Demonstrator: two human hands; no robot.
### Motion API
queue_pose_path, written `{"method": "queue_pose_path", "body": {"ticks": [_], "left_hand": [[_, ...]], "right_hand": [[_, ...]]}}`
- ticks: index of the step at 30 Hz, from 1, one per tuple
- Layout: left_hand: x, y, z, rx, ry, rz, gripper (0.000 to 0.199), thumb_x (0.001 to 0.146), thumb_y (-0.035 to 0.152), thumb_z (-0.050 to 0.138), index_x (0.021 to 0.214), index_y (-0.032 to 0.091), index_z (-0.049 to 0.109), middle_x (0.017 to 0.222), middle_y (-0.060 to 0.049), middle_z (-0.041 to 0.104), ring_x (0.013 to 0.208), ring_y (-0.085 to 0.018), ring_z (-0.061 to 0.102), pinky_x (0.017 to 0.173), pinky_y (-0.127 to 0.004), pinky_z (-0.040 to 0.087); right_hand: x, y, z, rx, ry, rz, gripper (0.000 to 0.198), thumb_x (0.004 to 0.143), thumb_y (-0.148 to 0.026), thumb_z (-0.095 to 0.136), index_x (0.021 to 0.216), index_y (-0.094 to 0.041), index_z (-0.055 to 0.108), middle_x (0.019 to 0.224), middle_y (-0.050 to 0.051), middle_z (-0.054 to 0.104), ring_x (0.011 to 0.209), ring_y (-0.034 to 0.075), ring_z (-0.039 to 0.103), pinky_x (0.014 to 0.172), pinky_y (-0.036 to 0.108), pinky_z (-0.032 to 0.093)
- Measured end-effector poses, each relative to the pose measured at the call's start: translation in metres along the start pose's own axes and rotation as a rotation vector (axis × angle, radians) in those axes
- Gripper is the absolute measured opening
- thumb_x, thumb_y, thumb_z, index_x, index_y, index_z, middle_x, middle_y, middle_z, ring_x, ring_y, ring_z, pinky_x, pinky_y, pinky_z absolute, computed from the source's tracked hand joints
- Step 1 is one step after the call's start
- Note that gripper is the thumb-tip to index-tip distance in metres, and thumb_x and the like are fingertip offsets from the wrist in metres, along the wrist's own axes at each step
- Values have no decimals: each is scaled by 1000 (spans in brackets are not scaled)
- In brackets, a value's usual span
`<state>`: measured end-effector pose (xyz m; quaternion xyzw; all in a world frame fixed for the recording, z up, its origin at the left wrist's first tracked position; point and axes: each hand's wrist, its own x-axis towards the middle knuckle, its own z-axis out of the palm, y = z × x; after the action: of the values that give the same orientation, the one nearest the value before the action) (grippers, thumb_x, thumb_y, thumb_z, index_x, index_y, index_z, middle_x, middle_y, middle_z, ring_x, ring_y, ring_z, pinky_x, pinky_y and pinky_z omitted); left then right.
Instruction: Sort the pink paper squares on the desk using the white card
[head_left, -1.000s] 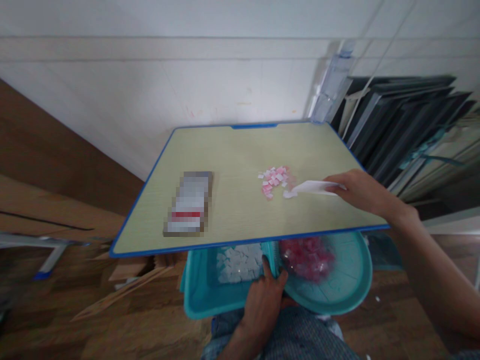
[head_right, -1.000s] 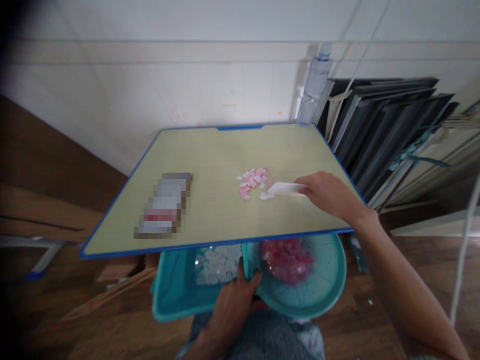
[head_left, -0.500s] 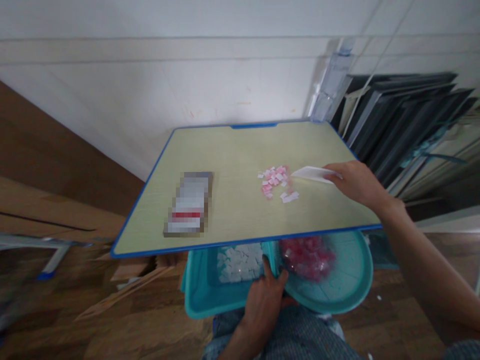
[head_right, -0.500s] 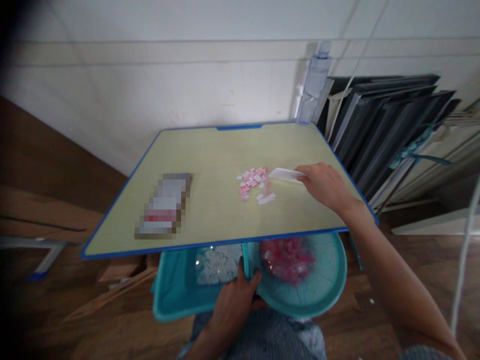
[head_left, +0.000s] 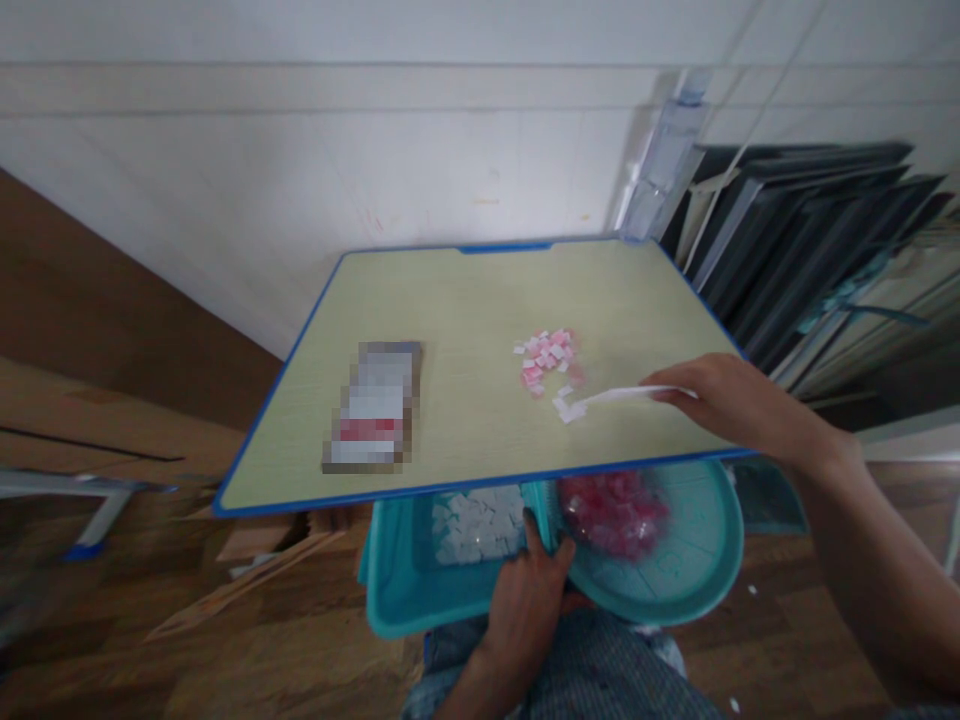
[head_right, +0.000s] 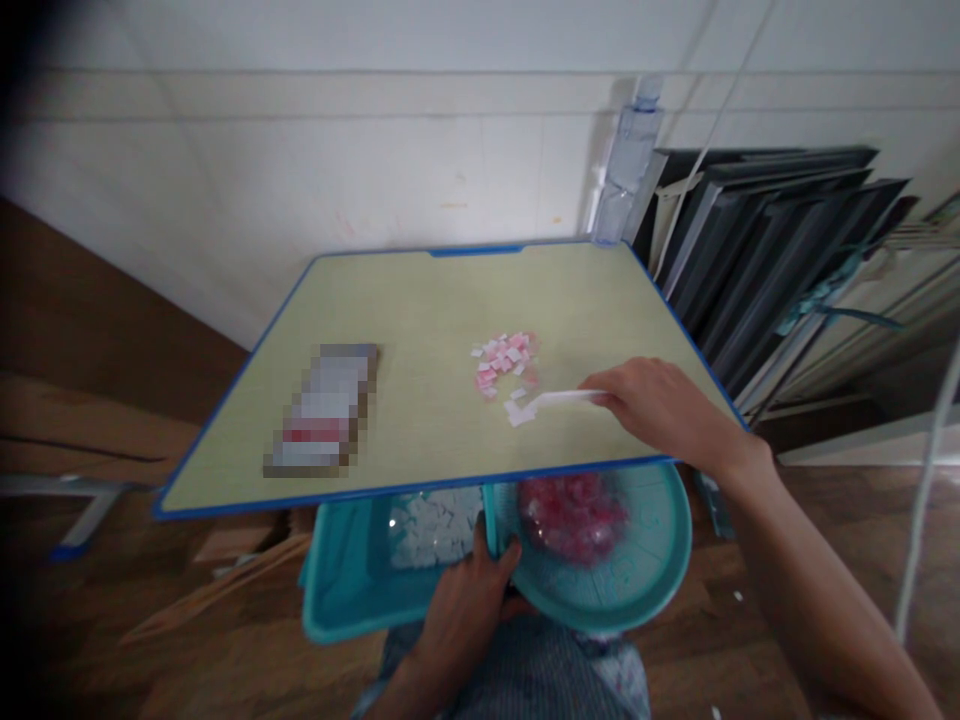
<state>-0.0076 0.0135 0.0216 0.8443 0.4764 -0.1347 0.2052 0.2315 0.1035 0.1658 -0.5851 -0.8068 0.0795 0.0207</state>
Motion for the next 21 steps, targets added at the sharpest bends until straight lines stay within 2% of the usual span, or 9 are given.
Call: {"method": "queue_pose_path", "body": {"ticks": [4,11,21], "left_hand": [[0,-1,1,1,2,3,58,64,53,50,116,30,39,130,-28,27,72,-24,62,59,-35,49],[0,-1,3,15,5,-8,59,64,54,51,116,29,40,131,-27,27,75,-24,61,61,-35,49],[0,0,0,7,-18,-10,61,64,55,51,118,29,37,131,-26,26,76,-23,61,62,-36,49]], "right_hand": [[2,-12,-1,-42,10,-50,29,80,-25,37,94,-24,63,78,3,67,78,18,61,66,25,41],[14,-24,2,-184,68,84,30,81,-21,36,97,-22,62,82,6,67,80,21,61,65,27,39],[11,-27,3,-188,55,26,26,81,-24,39,94,-24,62,79,4,67,74,20,61,62,28,38]]}}
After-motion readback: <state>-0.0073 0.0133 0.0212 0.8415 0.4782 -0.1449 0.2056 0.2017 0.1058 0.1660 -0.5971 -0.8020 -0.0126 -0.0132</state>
